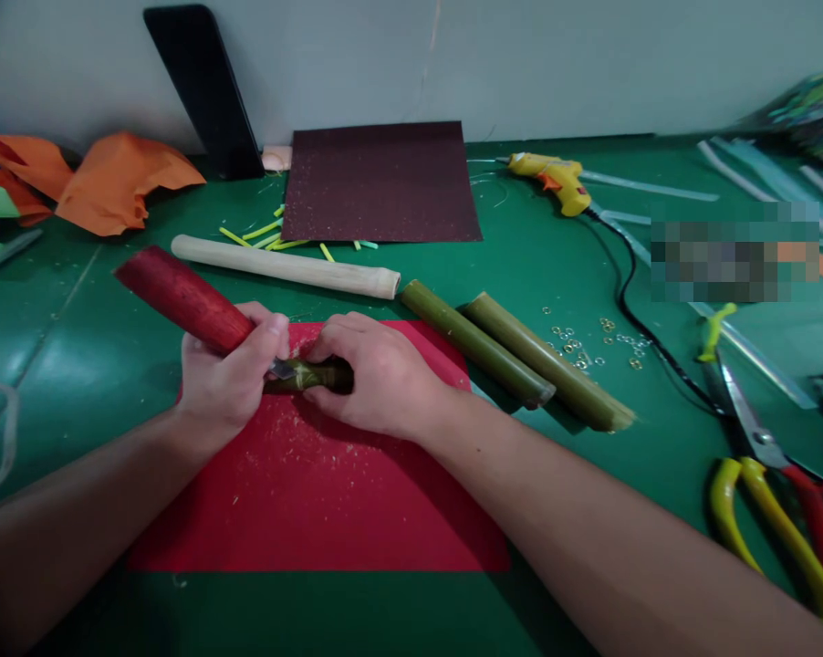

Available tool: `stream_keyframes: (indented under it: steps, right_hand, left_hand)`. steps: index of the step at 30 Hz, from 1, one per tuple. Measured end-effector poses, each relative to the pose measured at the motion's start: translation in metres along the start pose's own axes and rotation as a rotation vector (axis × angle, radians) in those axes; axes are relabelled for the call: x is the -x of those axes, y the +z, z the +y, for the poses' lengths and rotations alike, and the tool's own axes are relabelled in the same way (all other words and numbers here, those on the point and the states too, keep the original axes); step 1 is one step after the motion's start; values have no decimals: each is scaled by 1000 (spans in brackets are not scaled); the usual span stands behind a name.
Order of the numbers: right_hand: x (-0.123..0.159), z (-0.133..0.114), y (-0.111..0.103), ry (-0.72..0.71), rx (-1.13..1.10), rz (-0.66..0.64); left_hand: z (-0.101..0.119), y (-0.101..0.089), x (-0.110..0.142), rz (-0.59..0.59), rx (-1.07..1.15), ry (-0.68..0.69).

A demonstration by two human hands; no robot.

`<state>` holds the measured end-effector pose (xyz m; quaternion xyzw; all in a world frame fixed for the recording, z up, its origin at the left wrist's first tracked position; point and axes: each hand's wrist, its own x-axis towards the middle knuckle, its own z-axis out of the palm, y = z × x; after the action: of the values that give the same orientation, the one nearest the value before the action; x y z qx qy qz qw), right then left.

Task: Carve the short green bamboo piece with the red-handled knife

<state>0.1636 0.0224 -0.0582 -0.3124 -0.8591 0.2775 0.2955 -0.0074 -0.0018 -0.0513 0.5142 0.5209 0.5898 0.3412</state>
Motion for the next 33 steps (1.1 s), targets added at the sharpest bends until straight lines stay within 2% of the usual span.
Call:
stream_keyframes:
  steps: [3,11,16,19,22,28,33]
  right_hand:
    - [0,0,-1,8,4,-4]
    - [0,-2,-2,27,-9,-18]
    - [-1,-2,-3,17,8,-36]
    - [-1,-3,-2,16,18,-30]
    - [-1,-3,-2,33,17,-33]
    - [-1,-4,-1,37,-25,-11]
    - [-1,-7,0,59,19,13]
  left_hand:
    - [1,1,0,5,2,-25]
    - [-3,-2,3,-29,22,104]
    - [-4,-4,8,48,5,274]
    - [-3,-4,11,0,-17,332]
    - [-2,-3,11,-47,-15,316]
    - [-1,-3,4,-121,-20,167]
    - [0,-3,2,-177,-15,150]
